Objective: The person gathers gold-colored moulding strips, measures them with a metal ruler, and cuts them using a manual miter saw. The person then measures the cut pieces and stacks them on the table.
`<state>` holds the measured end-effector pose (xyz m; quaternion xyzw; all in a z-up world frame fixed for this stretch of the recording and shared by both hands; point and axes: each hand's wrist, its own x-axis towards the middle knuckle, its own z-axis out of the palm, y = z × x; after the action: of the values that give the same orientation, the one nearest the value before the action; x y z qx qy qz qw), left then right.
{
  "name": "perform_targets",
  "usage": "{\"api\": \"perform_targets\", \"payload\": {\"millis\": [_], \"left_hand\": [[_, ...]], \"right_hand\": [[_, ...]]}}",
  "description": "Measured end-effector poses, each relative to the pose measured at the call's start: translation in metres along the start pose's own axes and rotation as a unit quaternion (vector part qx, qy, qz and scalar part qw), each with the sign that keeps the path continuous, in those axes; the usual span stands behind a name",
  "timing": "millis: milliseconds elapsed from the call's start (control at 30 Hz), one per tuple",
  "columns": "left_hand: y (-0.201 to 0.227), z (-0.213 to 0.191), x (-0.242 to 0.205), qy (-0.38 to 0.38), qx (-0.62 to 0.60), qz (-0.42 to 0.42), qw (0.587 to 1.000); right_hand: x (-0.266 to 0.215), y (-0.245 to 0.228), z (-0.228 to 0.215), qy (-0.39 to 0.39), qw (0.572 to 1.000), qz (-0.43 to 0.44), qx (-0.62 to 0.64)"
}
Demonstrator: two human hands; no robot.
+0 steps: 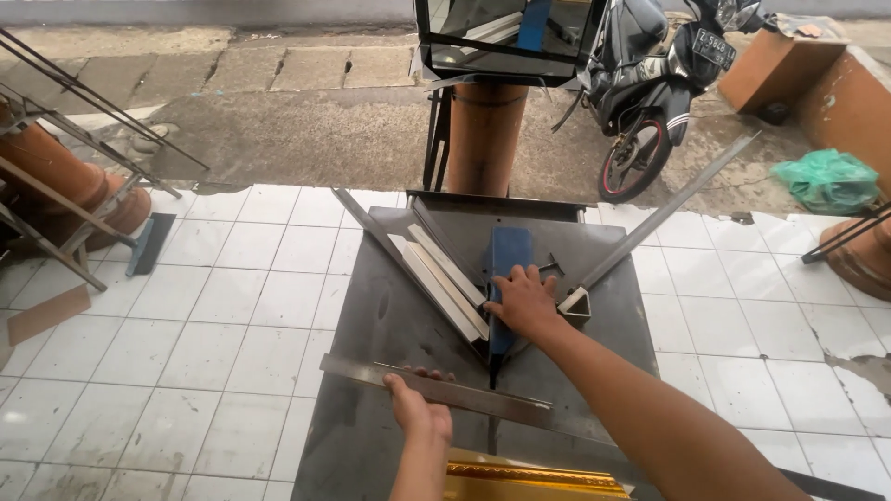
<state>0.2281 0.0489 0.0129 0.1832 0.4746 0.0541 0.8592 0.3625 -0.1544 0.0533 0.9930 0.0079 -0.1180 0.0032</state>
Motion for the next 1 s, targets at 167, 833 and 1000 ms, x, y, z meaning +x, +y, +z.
{"api": "perform_targets", "payload": {"millis": [167, 833, 1000], "left_hand": [[0.004, -0.003, -0.008, 0.019, -0.002, 0.012, 1.000], [0.004, 0.036, -0.049, -0.105, 0.047, 0.047, 0.992], [0.013, 0.043, -0.067, -0.121, 0.031, 0.036, 0.992]], "right_hand": [[0.028, -0.009, 0.004, 0.016, 0.997, -0.035, 0.067], [-0.160, 0.017, -0.015, -0.235, 0.891, -0.068, 0.382], [-0.168, 0.029, -0.024, -0.289, 0.835, -0.065, 0.464]]}}
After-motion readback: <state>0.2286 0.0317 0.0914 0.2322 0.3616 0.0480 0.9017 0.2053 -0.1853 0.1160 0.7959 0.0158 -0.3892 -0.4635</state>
